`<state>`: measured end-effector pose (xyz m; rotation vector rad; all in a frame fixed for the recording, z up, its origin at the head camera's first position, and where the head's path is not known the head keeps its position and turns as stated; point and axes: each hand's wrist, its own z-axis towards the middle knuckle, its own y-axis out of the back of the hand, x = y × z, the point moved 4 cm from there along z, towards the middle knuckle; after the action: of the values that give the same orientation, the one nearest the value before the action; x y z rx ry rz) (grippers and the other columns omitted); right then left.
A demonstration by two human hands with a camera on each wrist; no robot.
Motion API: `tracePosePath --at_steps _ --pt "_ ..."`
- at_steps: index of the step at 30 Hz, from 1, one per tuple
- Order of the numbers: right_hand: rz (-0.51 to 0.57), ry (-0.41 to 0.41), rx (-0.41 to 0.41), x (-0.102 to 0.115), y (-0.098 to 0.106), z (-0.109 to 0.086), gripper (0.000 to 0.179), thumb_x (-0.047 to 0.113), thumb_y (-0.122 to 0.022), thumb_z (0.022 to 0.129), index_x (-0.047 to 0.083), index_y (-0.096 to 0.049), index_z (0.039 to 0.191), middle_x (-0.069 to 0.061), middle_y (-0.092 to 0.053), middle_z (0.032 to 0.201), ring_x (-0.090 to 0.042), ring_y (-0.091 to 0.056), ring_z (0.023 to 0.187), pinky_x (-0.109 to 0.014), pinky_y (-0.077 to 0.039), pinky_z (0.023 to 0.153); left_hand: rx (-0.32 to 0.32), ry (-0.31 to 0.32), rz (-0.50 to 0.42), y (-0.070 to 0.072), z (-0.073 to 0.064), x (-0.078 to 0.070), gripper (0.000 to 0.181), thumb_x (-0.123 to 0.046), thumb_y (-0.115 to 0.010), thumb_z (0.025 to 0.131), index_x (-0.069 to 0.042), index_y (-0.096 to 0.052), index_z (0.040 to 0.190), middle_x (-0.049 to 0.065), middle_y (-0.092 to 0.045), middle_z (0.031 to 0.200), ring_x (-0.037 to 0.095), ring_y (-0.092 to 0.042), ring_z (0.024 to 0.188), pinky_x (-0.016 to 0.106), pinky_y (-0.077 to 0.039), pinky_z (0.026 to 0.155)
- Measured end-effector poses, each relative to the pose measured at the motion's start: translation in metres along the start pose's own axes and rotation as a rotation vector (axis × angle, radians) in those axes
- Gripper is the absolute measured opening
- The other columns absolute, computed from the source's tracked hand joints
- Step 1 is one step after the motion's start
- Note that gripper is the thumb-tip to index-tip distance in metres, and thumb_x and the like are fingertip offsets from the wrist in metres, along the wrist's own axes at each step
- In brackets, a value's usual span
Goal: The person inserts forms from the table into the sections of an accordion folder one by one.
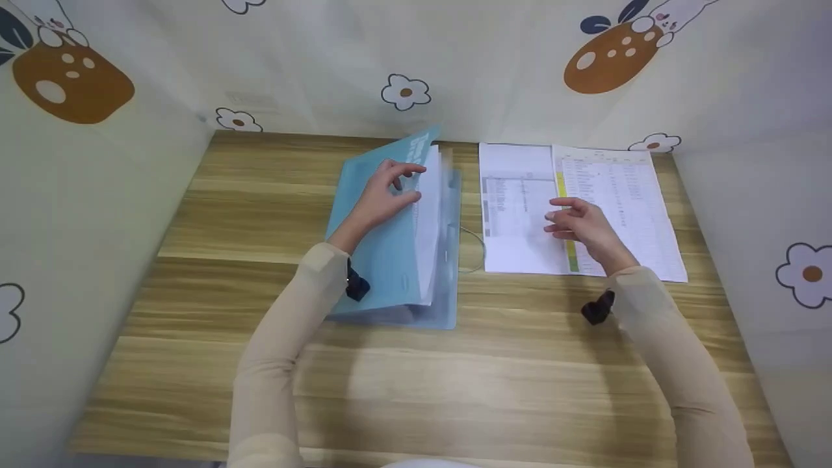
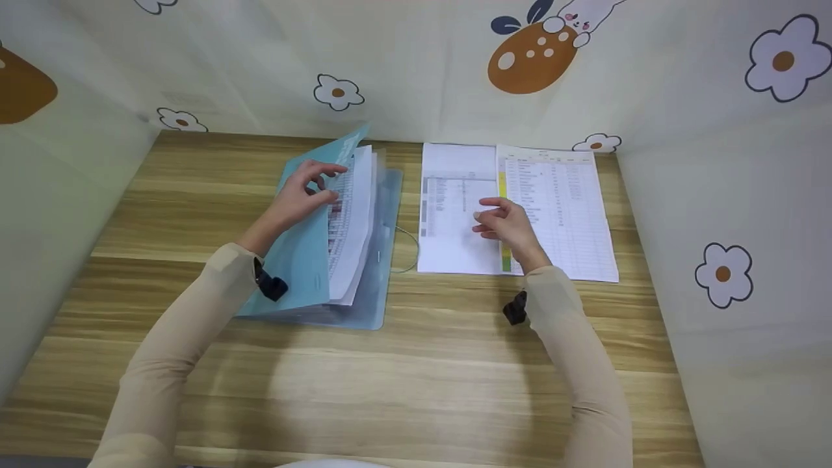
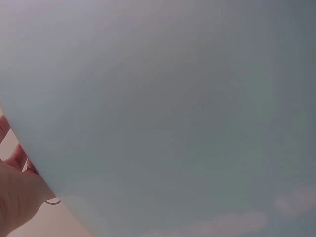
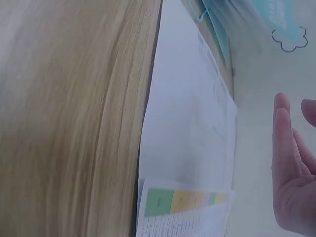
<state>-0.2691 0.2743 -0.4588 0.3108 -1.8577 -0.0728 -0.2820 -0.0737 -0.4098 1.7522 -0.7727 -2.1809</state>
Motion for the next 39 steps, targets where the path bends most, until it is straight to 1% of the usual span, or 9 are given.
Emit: tracePosePath --at_steps 5,10,15,17,23,29,33,36,39 --pt "-0.046 -0.036 -0.048 -0.009 0.025 -0.004 0.049 0.020 -0.058 0.085 0.000 -0.040 0.126 -0.014 -0.057 0.101 -0.017 -0.061 0.083 -0.030 -0.046 0.074 0.000 -0.005 -0.001 0.000 0.001 0.000 0.036 -0.017 -0.059 0.077 -0.019 -0.059 0.114 0.003 -0.046 0.103 0.017 -0.040 0.081 0.030 -0.035 0.069" --pt "-0.077 -0.048 -0.090 -0.020 0.049 -0.003 0.056 0.023 -0.060 0.084 -0.002 -0.037 0.128 -0.016 -0.055 0.104 -0.018 -0.060 0.087 -0.030 -0.046 0.075 0.001 -0.003 -0.005 0.000 0.001 -0.001 0.036 -0.017 -0.058 0.078 -0.018 -0.059 0.114 0.005 -0.046 0.103 0.017 -0.040 0.081 0.030 -0.035 0.069" --pt "-0.016 -0.029 -0.141 -0.063 0.091 0.022 0.061 0.030 -0.068 0.076 0.005 -0.042 0.125 -0.012 -0.056 0.103 -0.017 -0.060 0.089 -0.025 -0.047 0.071 0.008 0.005 -0.004 -0.001 0.001 0.000 0.036 -0.016 -0.059 0.078 -0.018 -0.058 0.115 0.005 -0.045 0.104 0.017 -0.040 0.083 0.030 -0.035 0.069" --pt "0.022 -0.019 -0.187 -0.083 0.109 0.033 0.059 0.030 -0.070 0.074 0.007 -0.046 0.122 -0.009 -0.057 0.100 -0.016 -0.060 0.088 -0.023 -0.047 0.069 0.007 0.007 0.001 -0.001 0.001 0.000 0.036 -0.017 -0.059 0.079 -0.018 -0.058 0.115 0.004 -0.045 0.105 0.017 -0.040 0.083 0.029 -0.036 0.069" --pt "0.025 0.006 -0.304 -0.107 0.139 0.044 0.057 0.026 -0.070 0.074 0.006 -0.044 0.121 -0.010 -0.051 0.105 -0.015 -0.054 0.090 -0.017 -0.045 0.066 -0.001 0.011 0.000 -0.001 0.000 0.001 0.036 -0.018 -0.060 0.079 -0.020 -0.057 0.115 0.003 -0.045 0.105 0.016 -0.040 0.084 0.029 -0.036 0.069" --pt "-0.093 0.010 -0.386 -0.115 0.159 0.041 0.056 0.029 -0.067 0.077 0.009 -0.043 0.123 -0.008 -0.047 0.111 -0.016 -0.047 0.096 -0.015 -0.042 0.070 -0.009 0.000 -0.005 -0.001 0.000 0.001 0.036 -0.018 -0.060 0.078 -0.020 -0.058 0.114 0.006 -0.046 0.105 0.016 -0.040 0.083 0.030 -0.036 0.069" --pt "-0.210 0.008 -0.436 -0.121 0.170 0.040 0.060 0.036 -0.064 0.078 0.009 -0.041 0.126 -0.009 -0.045 0.117 -0.018 -0.043 0.103 -0.025 -0.039 0.081 -0.012 -0.004 -0.002 -0.001 0.000 0.000 0.036 -0.017 -0.060 0.077 -0.018 -0.059 0.113 0.006 -0.047 0.104 0.017 -0.040 0.082 0.030 -0.036 0.069" --pt "-0.305 -0.016 -0.461 -0.127 0.179 0.039 0.065 0.043 -0.060 0.078 0.011 -0.038 0.130 -0.010 -0.041 0.123 -0.021 -0.038 0.112 -0.033 -0.033 0.089 -0.011 0.009 0.002 -0.001 0.000 0.001 0.036 -0.016 -0.060 0.078 -0.019 -0.058 0.114 0.005 -0.046 0.105 0.016 -0.040 0.083 0.029 -0.036 0.069" --pt "-0.355 -0.057 -0.471 -0.130 0.185 0.035 0.069 0.045 -0.059 0.079 0.011 -0.035 0.134 -0.013 -0.034 0.132 -0.025 -0.029 0.121 -0.039 -0.026 0.095 -0.014 0.021 0.002 -0.001 0.000 0.001 0.036 -0.017 -0.061 0.078 -0.020 -0.058 0.114 0.004 -0.046 0.105 0.015 -0.040 0.084 0.029 -0.037 0.069"
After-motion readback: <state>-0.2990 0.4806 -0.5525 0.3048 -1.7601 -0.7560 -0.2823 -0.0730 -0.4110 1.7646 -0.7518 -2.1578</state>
